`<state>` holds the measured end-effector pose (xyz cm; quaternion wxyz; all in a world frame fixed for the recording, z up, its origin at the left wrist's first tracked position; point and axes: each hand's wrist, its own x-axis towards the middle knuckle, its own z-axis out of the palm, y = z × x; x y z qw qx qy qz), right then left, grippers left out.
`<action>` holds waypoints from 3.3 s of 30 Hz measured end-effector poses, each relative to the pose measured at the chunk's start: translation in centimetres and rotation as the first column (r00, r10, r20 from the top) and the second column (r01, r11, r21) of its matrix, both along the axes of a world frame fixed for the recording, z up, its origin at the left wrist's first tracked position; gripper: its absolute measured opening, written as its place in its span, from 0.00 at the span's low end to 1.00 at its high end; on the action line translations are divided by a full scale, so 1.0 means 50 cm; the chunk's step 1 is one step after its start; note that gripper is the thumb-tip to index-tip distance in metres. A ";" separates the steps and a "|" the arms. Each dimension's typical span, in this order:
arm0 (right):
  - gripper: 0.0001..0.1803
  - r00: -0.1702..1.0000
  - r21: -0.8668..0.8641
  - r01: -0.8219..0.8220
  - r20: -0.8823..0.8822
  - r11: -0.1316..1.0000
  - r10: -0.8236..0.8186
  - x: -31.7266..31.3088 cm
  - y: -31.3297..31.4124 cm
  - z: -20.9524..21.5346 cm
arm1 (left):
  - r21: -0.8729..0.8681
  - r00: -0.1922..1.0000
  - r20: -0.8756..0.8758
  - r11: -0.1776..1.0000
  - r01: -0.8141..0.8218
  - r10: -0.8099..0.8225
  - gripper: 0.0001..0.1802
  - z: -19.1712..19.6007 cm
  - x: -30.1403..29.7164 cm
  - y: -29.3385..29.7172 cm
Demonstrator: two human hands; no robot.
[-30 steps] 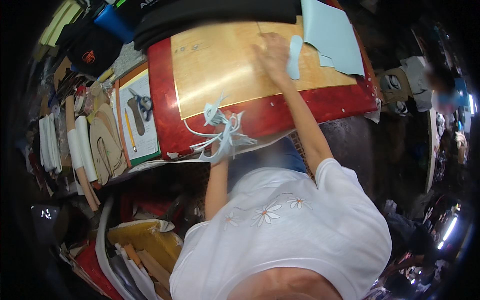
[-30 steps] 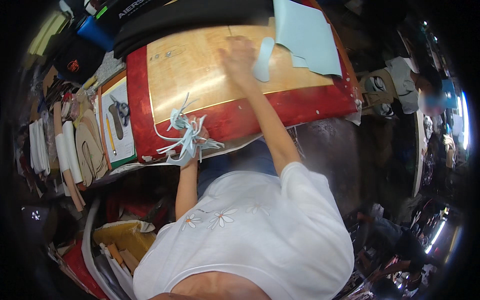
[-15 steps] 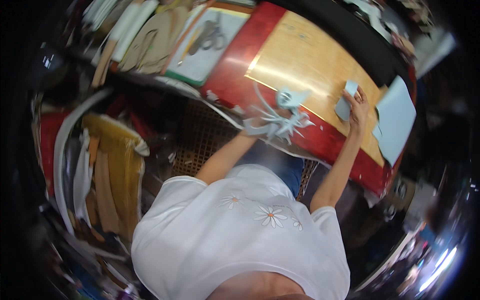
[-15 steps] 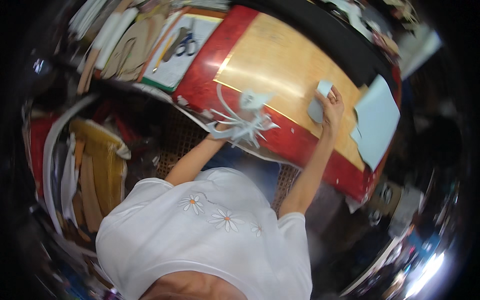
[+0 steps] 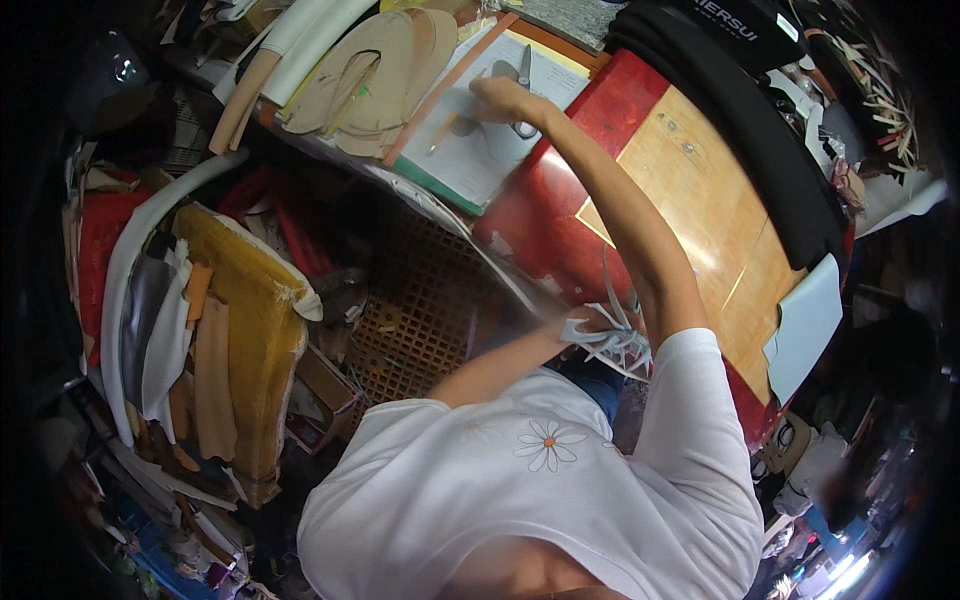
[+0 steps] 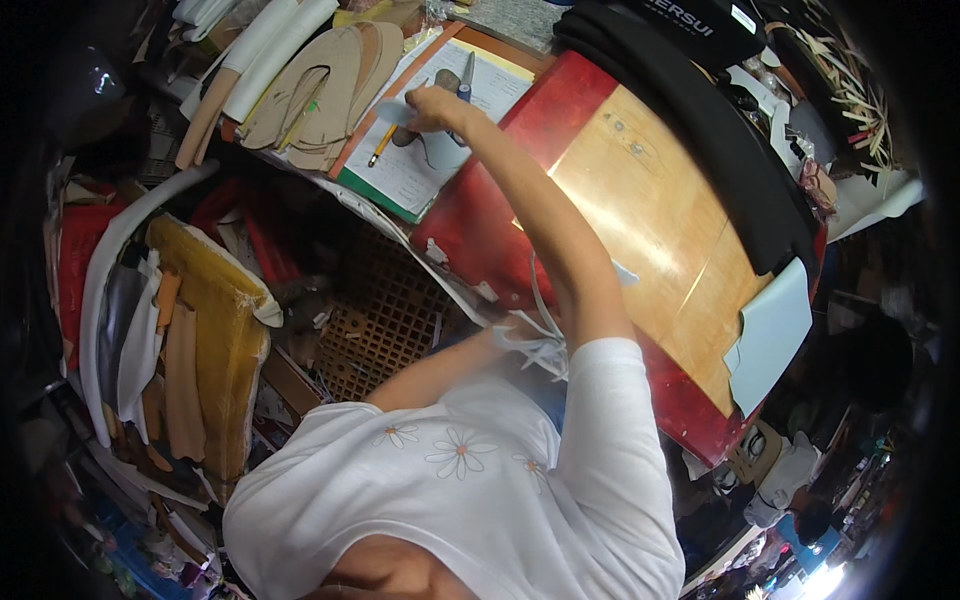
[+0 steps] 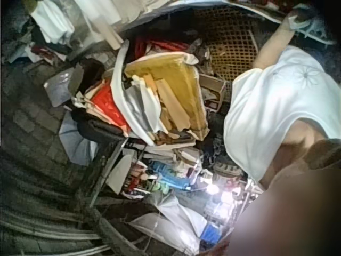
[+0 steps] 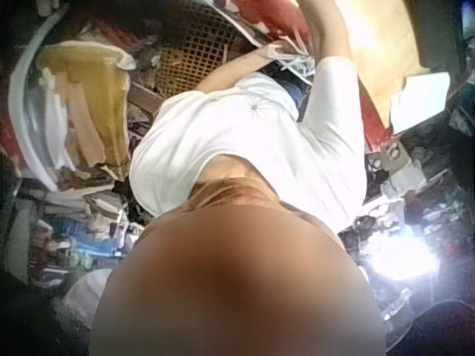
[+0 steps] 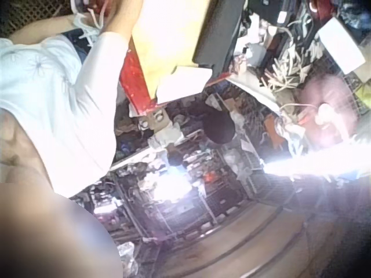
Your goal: The person cuts light-blue foam sheets into shapes using scissors. They repeatedly trim edges and curves, then gather the cut pieces and scraps and place them into a nearby bin.
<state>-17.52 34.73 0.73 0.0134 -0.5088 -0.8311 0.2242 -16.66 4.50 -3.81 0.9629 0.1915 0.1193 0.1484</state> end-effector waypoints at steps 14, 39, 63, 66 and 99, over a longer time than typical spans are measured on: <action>0.12 0.976 0.243 -0.167 0.178 0.955 0.125 -0.036 -0.036 -0.032 | 0.007 0.998 -0.034 0.998 0.061 -0.061 0.15 -0.005 0.000 -0.008; 0.33 -0.240 -0.128 0.971 -0.595 -0.204 -0.767 0.969 -1.000 0.179 | 0.075 0.969 -0.163 0.977 0.199 -0.185 0.17 0.004 0.016 0.033; 0.33 -0.701 -0.706 0.693 -0.612 -0.146 -0.366 0.881 -1.229 0.270 | -0.077 0.822 -0.307 0.873 0.481 -0.480 0.18 0.411 0.510 -0.169; 0.32 -0.732 -0.675 0.682 -0.634 -0.283 -0.250 0.805 -1.314 0.379 | -0.080 0.699 -0.200 0.722 0.687 -0.687 0.17 0.387 0.602 -0.148; 0.20 -0.397 -0.316 -0.131 -0.852 -0.940 0.342 0.652 -2.729 0.561 | -0.029 -0.365 0.586 -0.469 0.883 -0.723 0.12 0.441 1.232 -2.116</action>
